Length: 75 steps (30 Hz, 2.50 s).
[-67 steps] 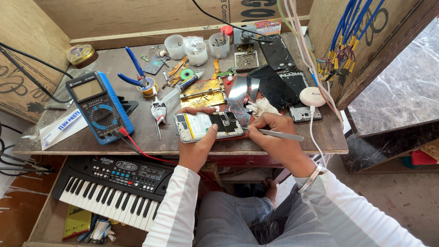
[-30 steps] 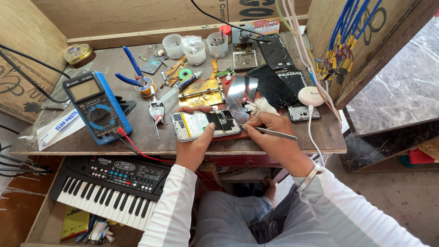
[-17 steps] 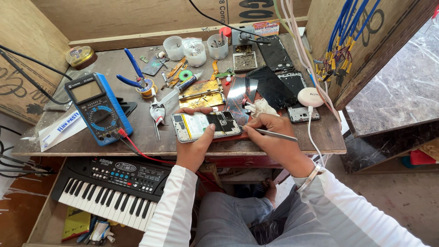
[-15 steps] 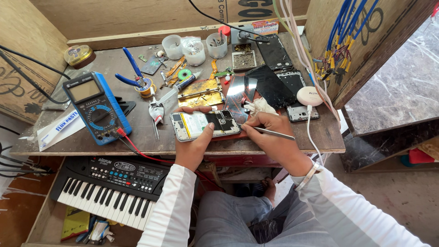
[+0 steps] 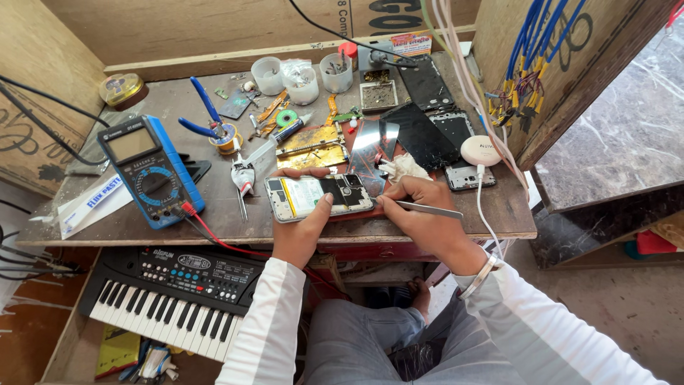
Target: The person uses tweezers to carefully lift and adjust a small internal component inside a disassembled smartphone. They hold the phone steady with one hand while manipulating the part with the other, then reposition the phone to continue working on the internal assembly.
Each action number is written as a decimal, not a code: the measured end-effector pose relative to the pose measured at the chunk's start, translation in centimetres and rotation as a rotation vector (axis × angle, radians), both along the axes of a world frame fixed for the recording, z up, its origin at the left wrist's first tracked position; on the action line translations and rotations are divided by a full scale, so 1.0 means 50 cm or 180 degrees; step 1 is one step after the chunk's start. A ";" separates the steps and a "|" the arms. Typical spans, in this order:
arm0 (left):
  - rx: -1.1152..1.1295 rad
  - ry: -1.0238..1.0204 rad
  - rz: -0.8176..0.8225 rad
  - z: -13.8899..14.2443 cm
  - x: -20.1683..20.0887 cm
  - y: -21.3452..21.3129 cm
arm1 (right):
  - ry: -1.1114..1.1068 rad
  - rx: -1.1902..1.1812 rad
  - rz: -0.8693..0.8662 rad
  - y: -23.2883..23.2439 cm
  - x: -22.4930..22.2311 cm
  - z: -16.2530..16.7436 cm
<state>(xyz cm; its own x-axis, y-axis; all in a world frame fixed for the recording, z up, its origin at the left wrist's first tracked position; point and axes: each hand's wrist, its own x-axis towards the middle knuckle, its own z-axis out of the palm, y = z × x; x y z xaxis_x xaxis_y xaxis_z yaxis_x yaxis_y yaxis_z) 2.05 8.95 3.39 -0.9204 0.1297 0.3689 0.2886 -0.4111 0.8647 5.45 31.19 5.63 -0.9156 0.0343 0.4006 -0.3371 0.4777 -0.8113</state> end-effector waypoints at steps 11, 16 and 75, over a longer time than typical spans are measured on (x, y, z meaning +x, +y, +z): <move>-0.0059 0.0025 -0.0004 -0.004 -0.003 -0.002 | -0.0002 -0.0079 0.0057 -0.003 -0.001 0.000; -0.0076 0.0045 -0.0025 -0.006 -0.007 -0.001 | -0.0073 0.0028 0.0001 -0.008 -0.007 0.006; -0.0047 0.0018 0.0010 -0.005 -0.001 -0.004 | -0.0066 0.0001 -0.0003 -0.011 -0.001 0.005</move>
